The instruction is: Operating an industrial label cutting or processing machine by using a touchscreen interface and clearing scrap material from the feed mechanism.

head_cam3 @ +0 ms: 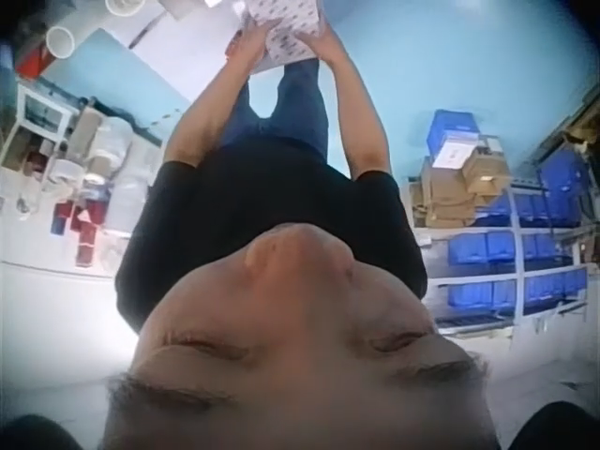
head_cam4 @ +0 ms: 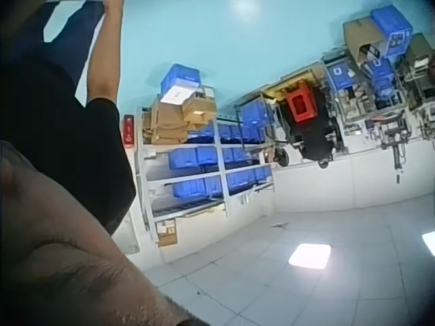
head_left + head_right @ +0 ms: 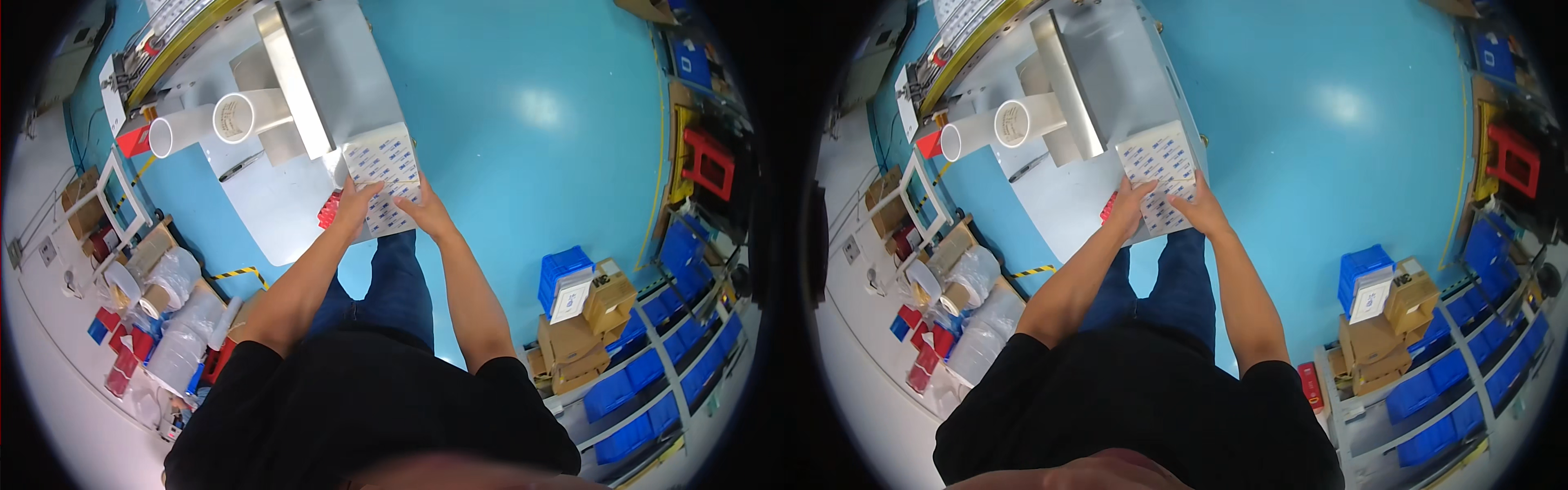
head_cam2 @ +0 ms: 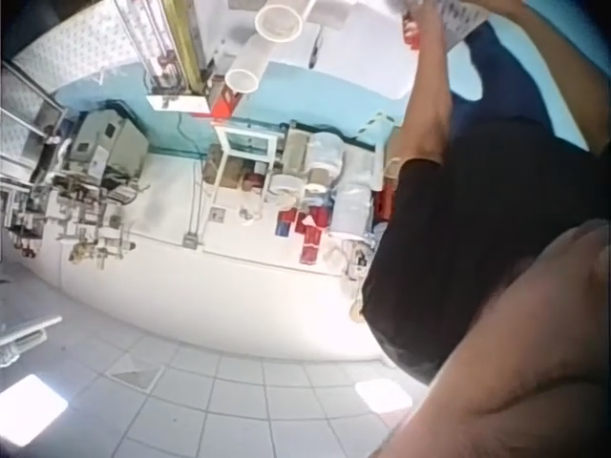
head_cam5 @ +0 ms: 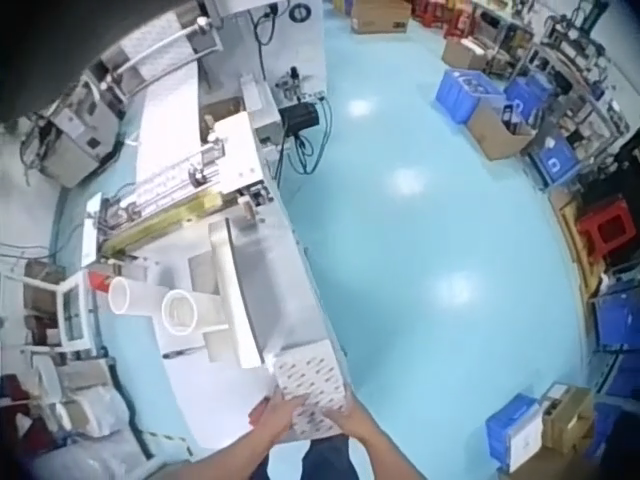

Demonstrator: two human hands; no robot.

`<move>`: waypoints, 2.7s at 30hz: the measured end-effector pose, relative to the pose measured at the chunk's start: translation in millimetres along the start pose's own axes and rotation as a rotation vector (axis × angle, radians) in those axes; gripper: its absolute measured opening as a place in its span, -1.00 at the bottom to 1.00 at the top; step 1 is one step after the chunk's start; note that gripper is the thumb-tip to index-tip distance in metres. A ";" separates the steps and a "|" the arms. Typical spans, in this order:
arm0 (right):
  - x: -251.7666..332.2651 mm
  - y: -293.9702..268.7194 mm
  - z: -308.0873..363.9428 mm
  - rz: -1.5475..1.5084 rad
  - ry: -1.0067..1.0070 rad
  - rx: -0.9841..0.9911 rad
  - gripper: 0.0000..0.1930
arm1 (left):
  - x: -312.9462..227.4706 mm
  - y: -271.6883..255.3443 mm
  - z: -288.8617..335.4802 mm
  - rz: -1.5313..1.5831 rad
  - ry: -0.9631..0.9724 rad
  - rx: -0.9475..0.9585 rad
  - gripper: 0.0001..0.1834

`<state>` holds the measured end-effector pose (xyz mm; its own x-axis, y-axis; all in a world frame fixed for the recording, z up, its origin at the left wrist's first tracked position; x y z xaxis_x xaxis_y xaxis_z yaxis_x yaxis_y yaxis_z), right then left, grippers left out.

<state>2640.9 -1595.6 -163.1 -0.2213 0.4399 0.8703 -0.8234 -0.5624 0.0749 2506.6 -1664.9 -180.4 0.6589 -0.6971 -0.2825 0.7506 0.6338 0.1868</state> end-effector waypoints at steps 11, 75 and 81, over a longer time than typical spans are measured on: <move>19.5 9.9 -71.4 0.147 -0.068 0.044 -0.38 | -29.1 -13.3 -18.6 -0.070 0.170 -0.153 -0.22; 416.6 586.4 -398.8 1.282 -0.738 0.041 -0.90 | -617.8 -652.5 -300.3 -2.470 -0.072 0.550 -0.37; 409.2 576.5 -406.0 1.267 -0.611 0.089 -0.89 | -595.6 -624.3 -326.2 -2.645 0.288 0.835 -0.64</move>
<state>1863.5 -1455.6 38.7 -0.4997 -0.7466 0.4392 -0.1996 -0.3942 -0.8971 1629.7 -1536.0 -435.7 -0.7337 0.5596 -0.3854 -0.4374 -0.8230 -0.3623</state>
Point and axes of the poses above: each hand's wrist, its own z-axis away from the middle knuckle, its own y-axis out of the palm, x = y × z, the point moved 9 cm from there along -z, towards the middle knuckle, and after that the axes turned 13 degrees about -y, right-handed, at the moved point
